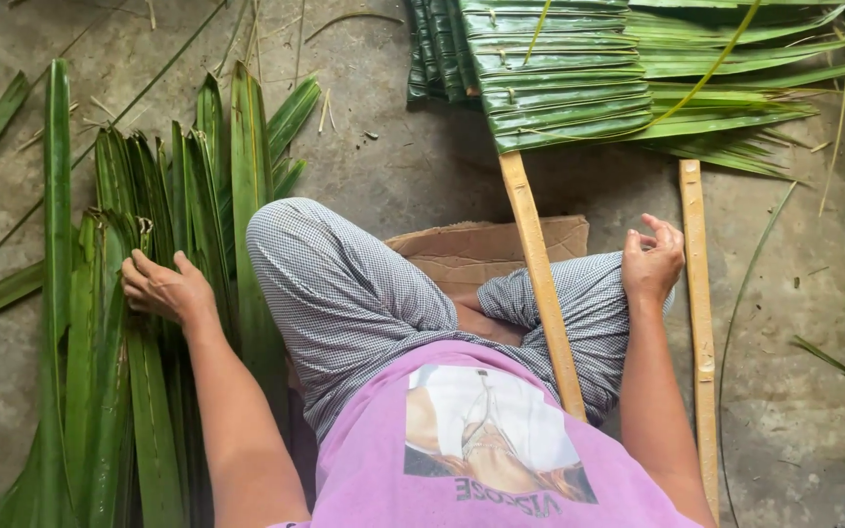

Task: Weaving palm leaves onto a wooden frame to create a thatched panel.

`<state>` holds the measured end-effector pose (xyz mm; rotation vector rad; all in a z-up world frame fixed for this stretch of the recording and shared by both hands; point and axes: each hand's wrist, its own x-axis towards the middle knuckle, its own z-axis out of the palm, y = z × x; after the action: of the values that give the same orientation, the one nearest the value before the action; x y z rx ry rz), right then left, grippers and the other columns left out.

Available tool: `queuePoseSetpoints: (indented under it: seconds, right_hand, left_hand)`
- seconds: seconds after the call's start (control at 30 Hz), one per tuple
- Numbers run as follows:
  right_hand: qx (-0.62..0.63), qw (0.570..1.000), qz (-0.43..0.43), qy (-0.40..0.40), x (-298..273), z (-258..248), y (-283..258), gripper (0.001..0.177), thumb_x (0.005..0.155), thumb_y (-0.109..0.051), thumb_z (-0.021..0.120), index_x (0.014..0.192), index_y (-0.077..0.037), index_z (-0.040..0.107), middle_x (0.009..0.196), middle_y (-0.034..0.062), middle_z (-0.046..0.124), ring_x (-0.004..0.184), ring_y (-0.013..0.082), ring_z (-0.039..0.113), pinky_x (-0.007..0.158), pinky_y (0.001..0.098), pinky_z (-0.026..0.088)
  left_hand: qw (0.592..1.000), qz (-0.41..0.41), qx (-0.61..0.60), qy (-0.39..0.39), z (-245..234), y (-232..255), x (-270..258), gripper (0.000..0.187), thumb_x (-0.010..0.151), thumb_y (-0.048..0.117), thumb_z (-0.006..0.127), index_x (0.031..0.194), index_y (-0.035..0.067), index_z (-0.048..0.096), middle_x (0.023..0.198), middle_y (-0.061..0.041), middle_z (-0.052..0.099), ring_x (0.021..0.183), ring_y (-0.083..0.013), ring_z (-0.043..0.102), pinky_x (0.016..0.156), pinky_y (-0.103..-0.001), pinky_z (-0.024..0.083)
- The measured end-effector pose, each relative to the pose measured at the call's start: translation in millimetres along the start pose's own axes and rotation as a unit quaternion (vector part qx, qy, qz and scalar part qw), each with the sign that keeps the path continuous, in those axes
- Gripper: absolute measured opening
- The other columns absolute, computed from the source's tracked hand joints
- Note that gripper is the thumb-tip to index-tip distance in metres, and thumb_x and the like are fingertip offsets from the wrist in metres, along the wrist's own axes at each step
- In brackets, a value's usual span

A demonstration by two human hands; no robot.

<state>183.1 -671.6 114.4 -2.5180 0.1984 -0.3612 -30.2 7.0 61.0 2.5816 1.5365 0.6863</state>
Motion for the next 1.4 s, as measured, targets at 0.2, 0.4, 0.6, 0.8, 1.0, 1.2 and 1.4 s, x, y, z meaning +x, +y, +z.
queuePoseSetpoints:
  seconds: [0.2,0.4,0.6,0.8,1.0,1.2,1.4]
  right_hand:
    - [-0.013,1.0,0.012,-0.006,-0.6,-2.7,-3.1,0.026,0.093,-0.009,0.071,0.119,-0.01,0.076,0.125,0.0147,0.065,0.084,0.0189,0.072,0.076,0.0391,0.057]
    - [-0.007,1.0,-0.014,0.006,0.7,-1.0,0.4,0.027,0.091,-0.008,0.072,0.118,-0.008,0.077,0.122,0.0138,0.066,0.081,0.0185,0.072,0.072,0.0372,0.057]
    - [-0.013,1.0,-0.004,-0.004,0.3,-2.2,-5.8,0.025,0.093,-0.01,0.072,0.118,-0.009,0.077,0.124,0.0138,0.066,0.083,0.0187,0.072,0.071,0.0379,0.056]
    - [-0.03,1.0,0.001,0.001,-0.6,-2.5,-4.2,0.025,0.092,-0.009,0.072,0.117,-0.011,0.077,0.124,0.0127,0.066,0.082,0.0185,0.072,0.071,0.0398,0.056]
    - [-0.039,0.999,-0.001,-0.004,-1.3,-2.0,-4.8,0.025,0.092,-0.011,0.072,0.116,-0.012,0.077,0.123,0.0097,0.067,0.083,0.0181,0.072,0.072,0.0405,0.055]
    - [-0.05,0.999,0.002,-0.004,-0.8,-1.7,-2.2,0.025,0.093,-0.012,0.073,0.117,-0.011,0.077,0.125,0.0142,0.066,0.082,0.0194,0.072,0.076,0.0426,0.056]
    - [-0.055,0.998,0.014,-0.024,2.1,-3.5,-5.4,0.025,0.093,-0.013,0.072,0.117,-0.013,0.077,0.128,0.0138,0.065,0.084,0.0184,0.072,0.08,0.0432,0.055]
  left_hand:
    - [0.998,-0.023,-0.062,-0.003,2.6,-26.7,13.7,0.045,0.107,0.009,0.069,0.148,0.0,0.053,0.153,-0.021,0.032,0.121,-0.04,0.053,0.094,-0.056,0.045]
    - [0.992,-0.102,0.07,0.011,-7.0,-65.0,27.8,0.033,0.1,0.024,0.075,0.13,0.011,0.071,0.132,-0.015,0.064,0.109,-0.0343,0.052,0.092,-0.053,0.037]
    - [0.998,-0.024,-0.06,-0.004,-17.8,-86.2,30.5,0.032,0.09,0.017,0.092,0.117,0.007,0.079,0.114,-0.009,0.063,0.107,-0.0391,0.063,0.111,-0.064,0.023]
    - [0.992,-0.003,-0.13,-0.006,-45.6,-76.7,56.9,0.038,0.099,0.029,0.086,0.121,0.004,0.067,0.099,-0.013,0.061,0.092,-0.0307,0.055,0.071,-0.047,0.043]
    - [0.902,-0.337,-0.036,-0.268,-86.9,-91.5,92.9,0.076,0.116,0.042,0.059,0.164,0.009,0.01,0.171,-0.016,0.012,0.155,-0.0395,0.005,0.126,-0.057,0.012]
    - [0.975,-0.157,-0.016,-0.158,-49.1,-138.1,83.3,0.045,0.105,0.041,0.075,0.12,-0.001,0.07,0.121,-0.027,0.051,0.114,-0.0509,0.049,0.097,-0.069,0.034]
    - [0.99,-0.013,-0.133,-0.055,-48.3,-101.9,99.9,0.042,0.121,0.015,0.056,0.089,-0.01,0.065,0.076,-0.021,0.063,0.064,-0.0297,0.054,0.056,-0.05,0.039]
